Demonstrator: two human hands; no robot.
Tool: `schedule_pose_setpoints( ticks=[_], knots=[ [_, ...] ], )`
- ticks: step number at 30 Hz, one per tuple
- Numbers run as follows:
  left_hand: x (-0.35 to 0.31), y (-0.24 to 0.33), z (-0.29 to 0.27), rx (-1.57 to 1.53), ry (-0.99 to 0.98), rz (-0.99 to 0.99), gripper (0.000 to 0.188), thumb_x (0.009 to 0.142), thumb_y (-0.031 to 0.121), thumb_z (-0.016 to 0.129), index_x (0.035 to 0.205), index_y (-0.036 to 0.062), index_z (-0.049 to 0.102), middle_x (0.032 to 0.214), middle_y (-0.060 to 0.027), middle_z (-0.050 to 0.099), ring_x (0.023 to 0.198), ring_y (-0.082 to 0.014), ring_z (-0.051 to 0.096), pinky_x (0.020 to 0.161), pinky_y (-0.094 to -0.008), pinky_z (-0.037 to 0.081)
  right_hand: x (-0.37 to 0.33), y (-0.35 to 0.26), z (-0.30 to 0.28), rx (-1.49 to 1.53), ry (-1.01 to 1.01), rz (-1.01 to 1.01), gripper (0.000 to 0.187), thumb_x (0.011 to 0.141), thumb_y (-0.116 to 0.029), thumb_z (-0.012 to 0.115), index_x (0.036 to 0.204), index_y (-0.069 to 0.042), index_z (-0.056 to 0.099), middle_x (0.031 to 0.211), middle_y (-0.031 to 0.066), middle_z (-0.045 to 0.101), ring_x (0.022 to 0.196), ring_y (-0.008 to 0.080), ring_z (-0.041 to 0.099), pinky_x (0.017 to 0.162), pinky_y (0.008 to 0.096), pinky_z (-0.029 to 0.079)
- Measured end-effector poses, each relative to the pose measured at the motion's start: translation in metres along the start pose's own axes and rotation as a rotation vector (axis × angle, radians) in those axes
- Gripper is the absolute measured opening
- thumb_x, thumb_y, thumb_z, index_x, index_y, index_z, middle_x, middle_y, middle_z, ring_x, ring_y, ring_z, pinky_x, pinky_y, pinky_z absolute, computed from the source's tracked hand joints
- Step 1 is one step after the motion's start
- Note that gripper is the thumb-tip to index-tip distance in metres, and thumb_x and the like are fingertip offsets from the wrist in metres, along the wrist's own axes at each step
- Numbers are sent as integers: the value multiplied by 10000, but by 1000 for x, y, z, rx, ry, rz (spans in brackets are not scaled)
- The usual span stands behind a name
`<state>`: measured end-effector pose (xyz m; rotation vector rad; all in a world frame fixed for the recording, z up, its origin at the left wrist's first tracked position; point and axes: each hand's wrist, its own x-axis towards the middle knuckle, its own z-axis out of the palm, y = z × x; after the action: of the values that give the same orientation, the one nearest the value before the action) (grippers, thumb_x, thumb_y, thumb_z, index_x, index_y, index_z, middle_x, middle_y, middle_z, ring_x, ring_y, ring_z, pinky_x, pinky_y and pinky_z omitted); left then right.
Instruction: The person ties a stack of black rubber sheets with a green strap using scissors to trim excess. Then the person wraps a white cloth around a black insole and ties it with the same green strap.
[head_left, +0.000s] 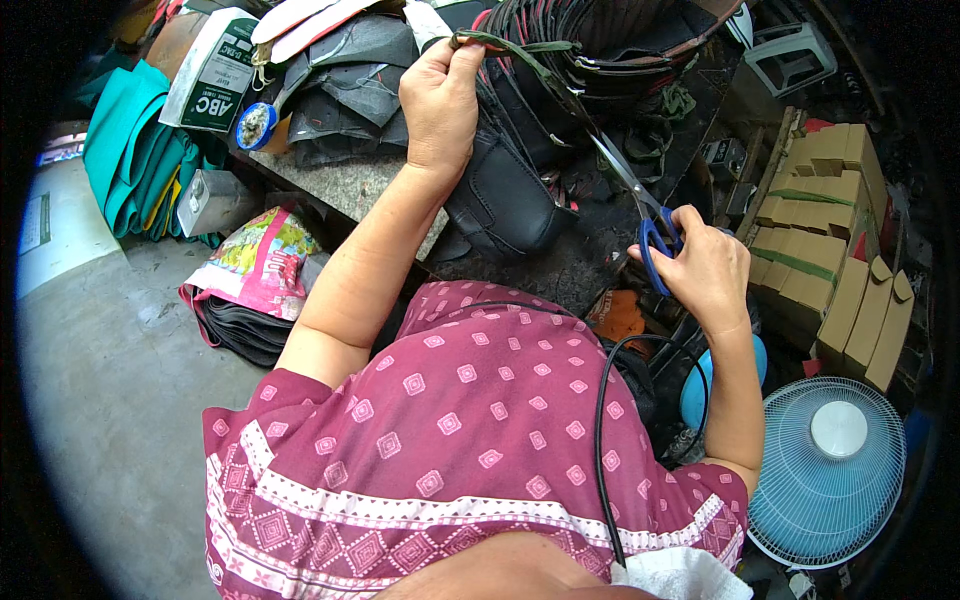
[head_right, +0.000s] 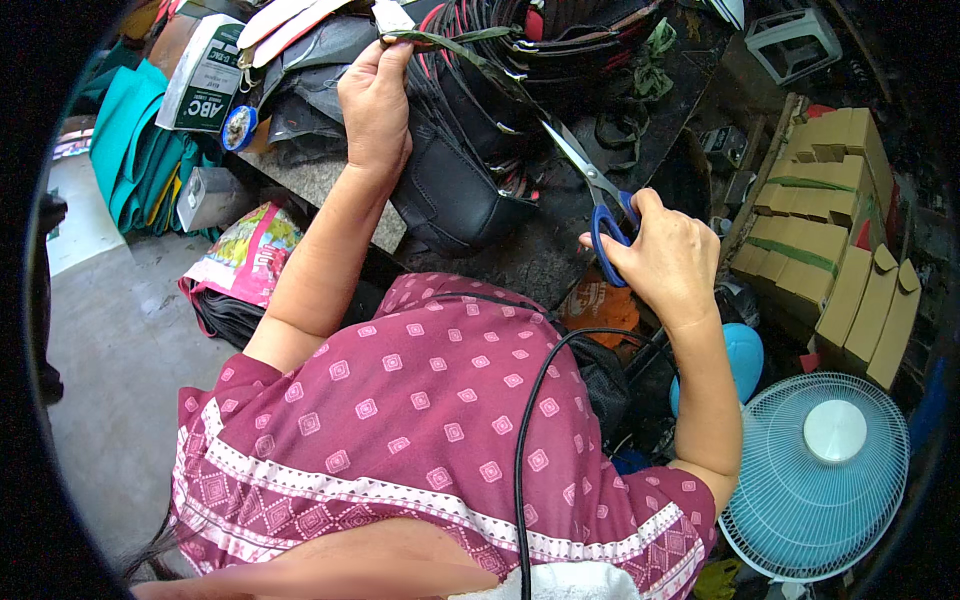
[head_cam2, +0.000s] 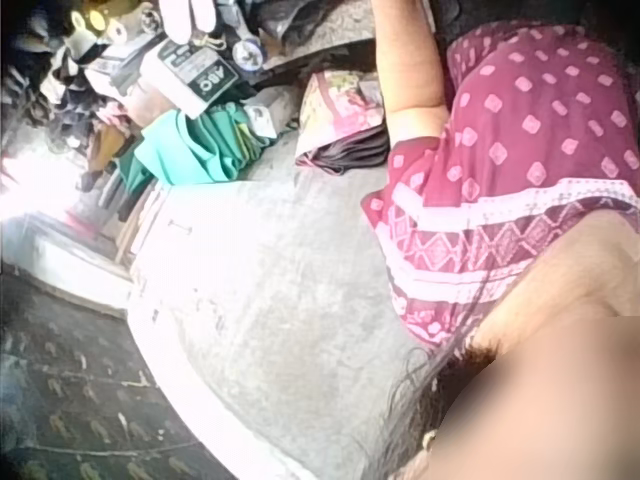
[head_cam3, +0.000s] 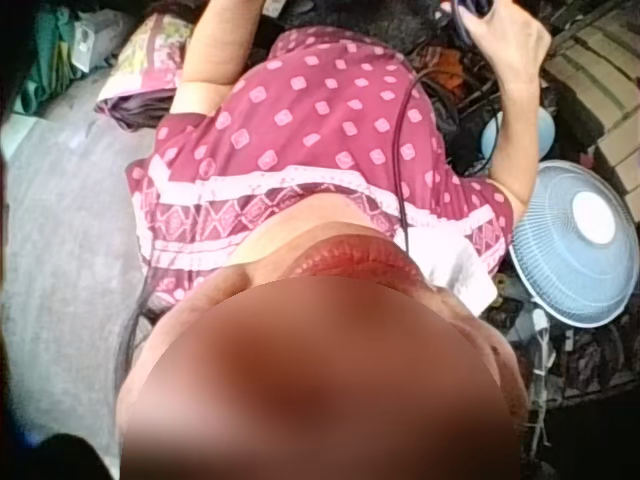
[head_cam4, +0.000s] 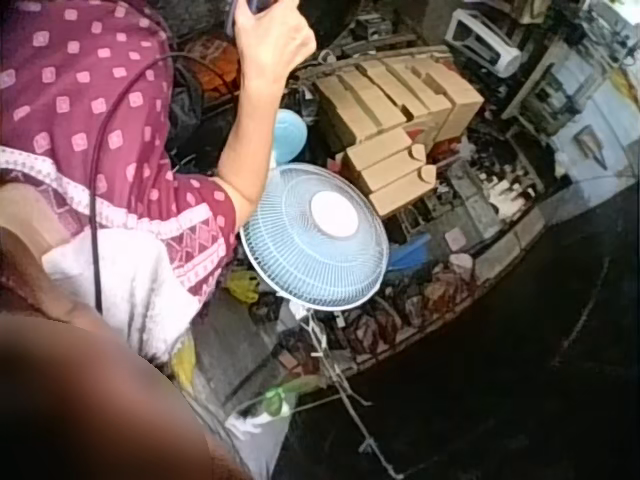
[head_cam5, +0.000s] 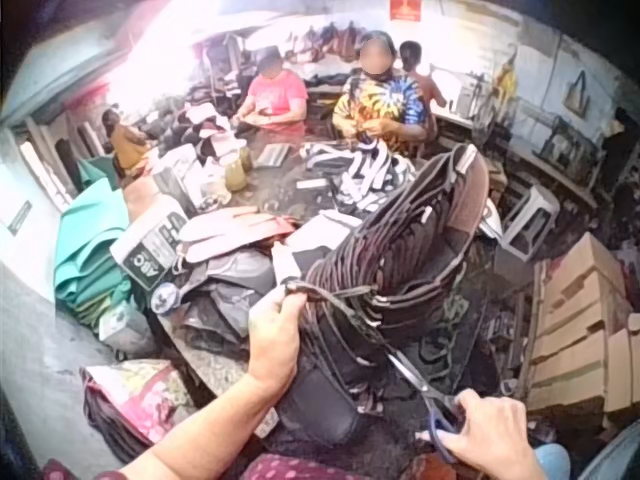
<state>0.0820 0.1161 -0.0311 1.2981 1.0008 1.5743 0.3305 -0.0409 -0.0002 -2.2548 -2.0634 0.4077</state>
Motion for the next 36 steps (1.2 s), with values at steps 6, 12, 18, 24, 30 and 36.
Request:
schedule_pose_setpoints(
  ticks=[6, 12, 18, 24, 30, 36],
  knots=[
    [0, -3, -1, 25, 3, 10, 199, 971, 150, 597, 972, -4, 723, 780, 73, 601, 700, -10, 459, 616, -192, 378, 1, 15, 12, 5, -6, -4, 466, 785, -509, 743, 816, -58, 629, 641, 156, 653, 630, 330, 679, 593, 422, 524],
    [-2, 0, -7, 58, -29, -8, 211, 976, 158, 592, 994, -12, 717, 803, 63, 620, 738, -23, 502, 658, -192, 414, 14, 47, 51, -8, -84, 117, 479, 808, -517, 716, 813, -45, 637, 715, 184, 675, 716, 368, 685, 655, 464, 529],
    [-11, 16, 9, 106, -140, 102, 196, 972, 149, 608, 994, -17, 710, 795, 21, 670, 744, -43, 552, 674, -227, 462, 47, 62, 109, 6, -70, 181, 428, 871, -417, 666, 1048, -29, 640, 923, 224, 706, 885, 409, 681, 785, 484, 533],
    [-23, 33, 20, 382, -275, 114, 154, 931, 167, 634, 959, 37, 713, 657, -125, 624, 591, -142, 612, 574, -295, 465, 64, 94, 147, 318, -132, 214, 533, 819, -495, 696, 925, 27, 666, 877, 228, 701, 863, 409, 676, 738, 458, 520],
    [-13, 22, 30, 534, -302, 152, 240, 902, 303, 621, 911, 96, 741, 694, -168, 636, 647, -334, 644, 580, -394, 476, 29, 114, 76, 270, -327, 165, 581, 714, -630, 730, 822, -64, 655, 673, 120, 637, 695, 301, 667, 649, 384, 478],
    [7, 6, 40, 588, -281, 71, 272, 894, 348, 640, 926, 101, 749, 694, -146, 668, 657, -295, 670, 609, -385, 488, -20, 91, 7, 46, -89, -41, 537, 667, -477, 818, 1014, -107, 645, 862, 118, 679, 849, 320, 649, 777, 423, 471]
  ],
)
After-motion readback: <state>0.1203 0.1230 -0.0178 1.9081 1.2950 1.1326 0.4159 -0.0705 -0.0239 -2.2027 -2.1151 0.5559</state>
